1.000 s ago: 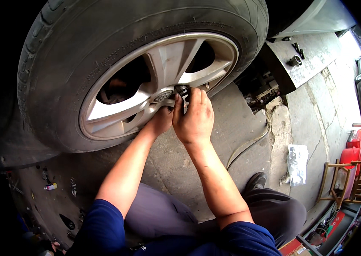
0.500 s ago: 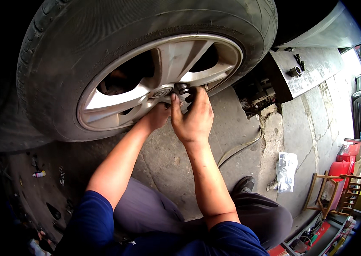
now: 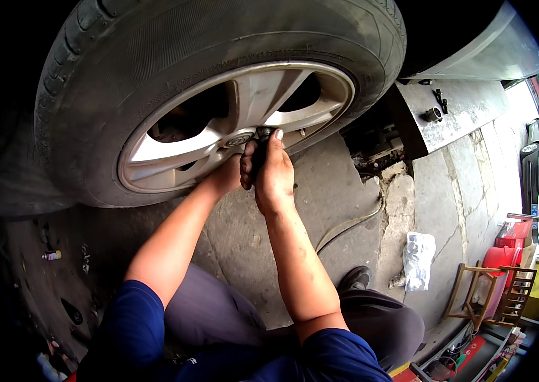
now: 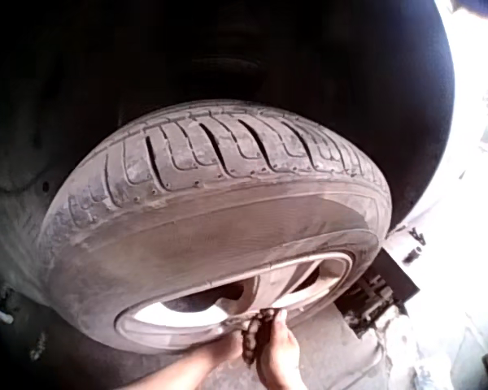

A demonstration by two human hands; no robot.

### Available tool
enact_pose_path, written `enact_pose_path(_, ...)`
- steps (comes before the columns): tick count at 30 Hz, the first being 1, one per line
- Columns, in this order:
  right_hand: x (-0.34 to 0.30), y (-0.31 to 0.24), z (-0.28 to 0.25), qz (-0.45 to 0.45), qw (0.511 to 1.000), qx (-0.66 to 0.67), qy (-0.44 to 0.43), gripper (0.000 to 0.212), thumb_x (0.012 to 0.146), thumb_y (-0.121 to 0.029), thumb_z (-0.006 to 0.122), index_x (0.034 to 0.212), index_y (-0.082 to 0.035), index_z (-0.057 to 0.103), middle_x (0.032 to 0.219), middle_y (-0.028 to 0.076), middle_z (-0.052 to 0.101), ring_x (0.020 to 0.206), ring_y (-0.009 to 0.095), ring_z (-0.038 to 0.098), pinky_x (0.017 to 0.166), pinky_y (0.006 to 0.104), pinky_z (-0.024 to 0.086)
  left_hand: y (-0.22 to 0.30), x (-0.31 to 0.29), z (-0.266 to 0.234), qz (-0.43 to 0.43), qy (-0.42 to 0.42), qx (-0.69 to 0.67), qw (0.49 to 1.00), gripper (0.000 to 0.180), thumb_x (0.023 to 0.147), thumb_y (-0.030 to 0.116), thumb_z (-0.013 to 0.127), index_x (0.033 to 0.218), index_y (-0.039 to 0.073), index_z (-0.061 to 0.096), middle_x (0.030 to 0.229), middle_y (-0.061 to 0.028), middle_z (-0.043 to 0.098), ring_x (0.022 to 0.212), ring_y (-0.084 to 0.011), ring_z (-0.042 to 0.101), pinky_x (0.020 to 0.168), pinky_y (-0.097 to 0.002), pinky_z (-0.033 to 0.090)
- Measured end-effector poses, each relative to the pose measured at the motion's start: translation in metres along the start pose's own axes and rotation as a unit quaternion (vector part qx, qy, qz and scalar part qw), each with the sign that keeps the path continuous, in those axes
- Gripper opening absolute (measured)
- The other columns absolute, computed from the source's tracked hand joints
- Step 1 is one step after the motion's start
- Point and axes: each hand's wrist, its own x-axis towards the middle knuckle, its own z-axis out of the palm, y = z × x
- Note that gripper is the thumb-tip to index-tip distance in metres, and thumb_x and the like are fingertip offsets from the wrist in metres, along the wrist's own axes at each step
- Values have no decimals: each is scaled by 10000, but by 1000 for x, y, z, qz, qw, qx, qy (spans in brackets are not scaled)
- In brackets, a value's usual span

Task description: The person mounts a tire onto a car wheel hub, hand-tightens the lug nuts, and then uses an impact wrench to fully tighten them.

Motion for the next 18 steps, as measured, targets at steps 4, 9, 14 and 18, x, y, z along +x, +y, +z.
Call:
enact_pose_path(4, 6, 4, -21, -161, 961, -221, 48, 611, 1135, -568, 405, 977, -36, 662, 720, 25, 593, 555, 164, 505, 525, 303, 415, -13, 7, 14, 110, 135, 318, 932, 315, 1104, 298, 587, 1262, 36, 664, 1131, -84, 717, 1067, -220, 678, 943, -352, 559)
enact_pose_path(9, -9, -7, -12, -424, 702, -544, 178, 273, 1040, -298, 677, 1056, -26, 664, 866, 163, 700, 795, 339, 696, 733, 448, 538, -14, 1, 4, 105, 92, 353, 925, 502, 1094, 312, 607, 1501, 26, 548, 1496, -122, 603, 1401, -242, 531, 1203, -384, 389)
enact_pose_path(14, 1, 4, -10, -421, 705, -546, 167, 206, 1033, -225, 654, 1021, -19, 645, 855, 184, 678, 829, 465, 661, 753, 510, 539, -17, 4, 2, 86, 109, 336, 931, 419, 1073, 277, 615, 1387, 0, 586, 1375, -100, 632, 1315, -198, 545, 1129, -357, 437)
enact_pose_path(18, 7, 11, -9, -144, 970, -183, 73, 419, 1141, -371, 483, 954, -23, 623, 695, 74, 589, 603, 239, 582, 576, 376, 467, -36, 9, -12, 136, 134, 365, 911, 239, 1086, 276, 567, 1154, 57, 633, 1040, -56, 672, 950, -177, 624, 836, -353, 525)
